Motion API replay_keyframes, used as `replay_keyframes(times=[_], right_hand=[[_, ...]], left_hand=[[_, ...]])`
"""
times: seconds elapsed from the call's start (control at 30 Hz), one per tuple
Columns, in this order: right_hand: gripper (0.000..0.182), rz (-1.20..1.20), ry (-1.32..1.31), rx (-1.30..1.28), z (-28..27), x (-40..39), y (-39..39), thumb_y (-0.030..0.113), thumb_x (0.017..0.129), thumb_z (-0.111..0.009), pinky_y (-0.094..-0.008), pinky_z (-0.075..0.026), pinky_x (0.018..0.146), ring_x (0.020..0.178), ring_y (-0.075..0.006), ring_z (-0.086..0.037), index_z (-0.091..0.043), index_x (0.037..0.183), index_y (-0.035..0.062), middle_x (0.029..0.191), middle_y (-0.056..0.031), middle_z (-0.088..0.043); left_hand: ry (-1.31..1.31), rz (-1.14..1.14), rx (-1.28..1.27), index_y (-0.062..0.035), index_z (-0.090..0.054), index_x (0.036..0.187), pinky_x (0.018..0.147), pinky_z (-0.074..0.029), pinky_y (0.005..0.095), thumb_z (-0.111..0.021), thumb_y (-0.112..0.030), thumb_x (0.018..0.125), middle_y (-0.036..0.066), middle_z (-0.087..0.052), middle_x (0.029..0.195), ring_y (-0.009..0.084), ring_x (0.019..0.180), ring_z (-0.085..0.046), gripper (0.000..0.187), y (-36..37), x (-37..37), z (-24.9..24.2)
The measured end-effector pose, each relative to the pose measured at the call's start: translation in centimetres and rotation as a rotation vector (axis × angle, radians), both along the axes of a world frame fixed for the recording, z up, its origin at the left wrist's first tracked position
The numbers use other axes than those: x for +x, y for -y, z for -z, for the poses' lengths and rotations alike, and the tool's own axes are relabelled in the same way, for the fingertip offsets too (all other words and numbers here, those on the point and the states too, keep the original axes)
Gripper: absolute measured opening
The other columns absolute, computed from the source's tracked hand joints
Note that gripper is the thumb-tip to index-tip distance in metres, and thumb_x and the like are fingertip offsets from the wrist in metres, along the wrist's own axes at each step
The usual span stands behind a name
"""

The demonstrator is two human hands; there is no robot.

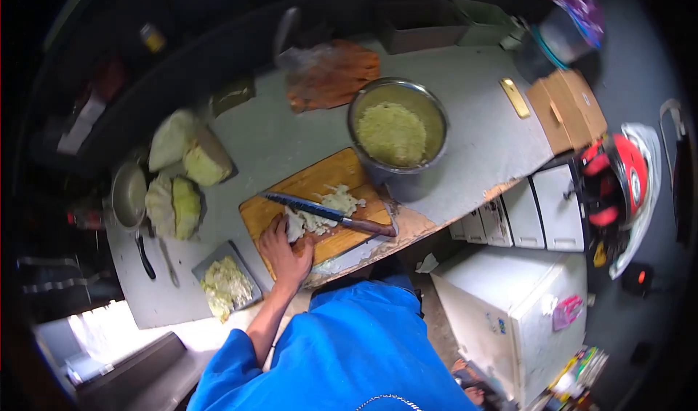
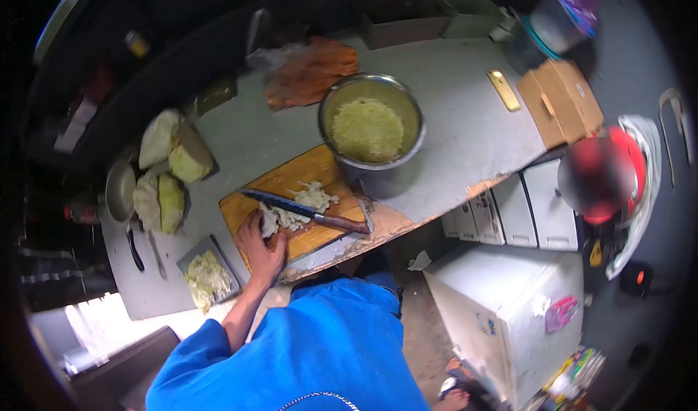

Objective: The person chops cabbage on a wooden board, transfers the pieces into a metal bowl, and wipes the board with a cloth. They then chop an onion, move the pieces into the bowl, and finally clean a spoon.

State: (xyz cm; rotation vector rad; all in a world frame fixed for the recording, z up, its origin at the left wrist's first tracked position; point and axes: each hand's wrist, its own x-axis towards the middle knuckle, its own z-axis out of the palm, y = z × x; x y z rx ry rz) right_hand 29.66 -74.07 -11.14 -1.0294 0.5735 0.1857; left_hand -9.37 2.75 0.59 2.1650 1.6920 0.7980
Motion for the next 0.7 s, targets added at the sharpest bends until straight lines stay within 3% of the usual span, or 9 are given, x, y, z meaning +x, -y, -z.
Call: replay_keyframes(times=[0.1,0.13,0.17,0.23,0.33,0.43,0.57,0.6,0.7], right_hand=[[0.026,-0.147,-0.191,-0.017,1.5,0.0,-1.8,0.031,0.098,-0.066,-0.0397,-0.056,0.078,0.084,-0.0218,-0.064,-0.063,0.110,0.0087,0.096,-0.0046,-0.065],[0.033,-0.109,0.221,-0.518,-1.4,-1.9,-13.6,0.031,0.095,-0.067,-0.0400,-0.056,0.077,0.091,-0.0233,-0.063,-0.061,0.119,0.0081,0.106,-0.0052,-0.064],[0.036,-0.158,0.121,-0.381,-8.0,-2.7,-27.3,0.025,0.098,-0.063,-0.0406,-0.054,0.073,0.093,-0.0211,-0.060,-0.056,0.129,0.0087,0.107,-0.0053,-0.061],[0.041,-0.413,0.128,-0.221,-11.0,-2.7,-42.1,0.014,0.101,-0.059,-0.0401,-0.054,0.071,0.089,-0.0189,-0.056,-0.047,0.140,0.0086,0.105,-0.0058,-0.057],[0.027,-1.011,0.211,-0.054,-17.8,-7.0,-58.1,0.013,0.103,-0.063,-0.0378,-0.057,0.073,0.089,-0.0165,-0.059,-0.058,0.128,0.0035,0.107,-0.0075,-0.059],[0.019,-1.463,0.290,0.091,-19.2,-8.7,-66.4,0.013,0.105,-0.060,-0.0360,-0.059,0.079,0.092,-0.0149,-0.062,-0.062,0.121,0.0021,0.102,-0.0055,-0.063],[0.021,-1.843,0.590,0.023,-20.4,-10.8,-73.7,0.014,0.102,-0.067,-0.0231,-0.054,0.073,0.087,-0.0091,-0.064,-0.071,0.111,-0.0045,0.095,-0.0048,-0.071],[0.021,-1.886,0.596,0.047,-20.7,-11.6,-74.6,0.014,0.102,-0.067,-0.0231,-0.054,0.073,0.087,-0.0091,-0.064,-0.071,0.111,-0.0045,0.095,-0.0048,-0.071],[0.019,-2.065,0.526,-0.046,-22.3,-13.7,-76.2,0.010,0.100,-0.069,-0.0235,-0.053,0.072,0.082,-0.0089,-0.064,-0.071,0.113,-0.0035,0.094,-0.0042,-0.072]], left_hand=[[0.086,-0.042,0.034,-0.0020,-0.049,0.141,0.113,-0.026,0.0531,-0.076,-0.028,0.080,0.021,-0.049,0.143,0.0411,0.130,-0.042,0.072,0.1,0.0,-0.2],[0.142,-0.028,0.058,-0.0022,-0.049,0.141,0.113,-0.027,0.0521,-0.076,-0.027,0.079,0.021,-0.049,0.143,0.0408,0.130,-0.043,0.072,0.1,0.0,-0.3],[0.135,-0.036,0.087,-0.0027,-0.051,0.140,0.112,-0.029,0.0509,-0.076,-0.025,0.079,0.020,-0.050,0.142,0.0402,0.129,-0.044,0.070,0.1,0.1,-0.4],[0.160,-0.057,0.091,-0.0027,-0.051,0.140,0.112,-0.029,0.0512,-0.077,-0.024,0.078,0.020,-0.050,0.142,0.0402,0.129,-0.044,0.070,0.1,0.1,-0.1],[0.201,-0.126,0.165,-0.0024,-0.057,0.132,0.108,-0.034,0.0515,-0.077,-0.021,0.078,0.019,-0.055,0.136,0.0399,0.126,-0.048,0.061,0.5,0.4,-1.5],[0.362,0.112,0.282,-0.0019,-0.070,0.106,0.086,-0.051,0.0450,-0.073,-0.011,0.083,0.014,-0.071,0.106,0.0331,0.098,-0.066,0.025,0.7,1.8,-4.1],[0.624,0.179,-0.236,-0.0034,-0.072,0.116,0.082,-0.057,0.0396,-0.069,-0.025,0.097,0.015,-0.075,0.102,0.0310,0.088,-0.072,0.028,3.1,7.0,-8.3],[0.792,0.192,-0.398,-0.0026,-0.070,0.119,0.079,-0.056,0.0389,-0.065,-0.029,0.101,0.015,-0.075,0.098,0.0304,0.086,-0.072,0.032,3.5,8.2,-9.1],[0.756,0.091,-0.559,-0.0021,-0.067,0.116,0.077,-0.054,0.0363,-0.060,-0.028,0.105,0.012,-0.074,0.094,0.0208,0.087,-0.070,0.029,4.6,9.1,-9.2]])
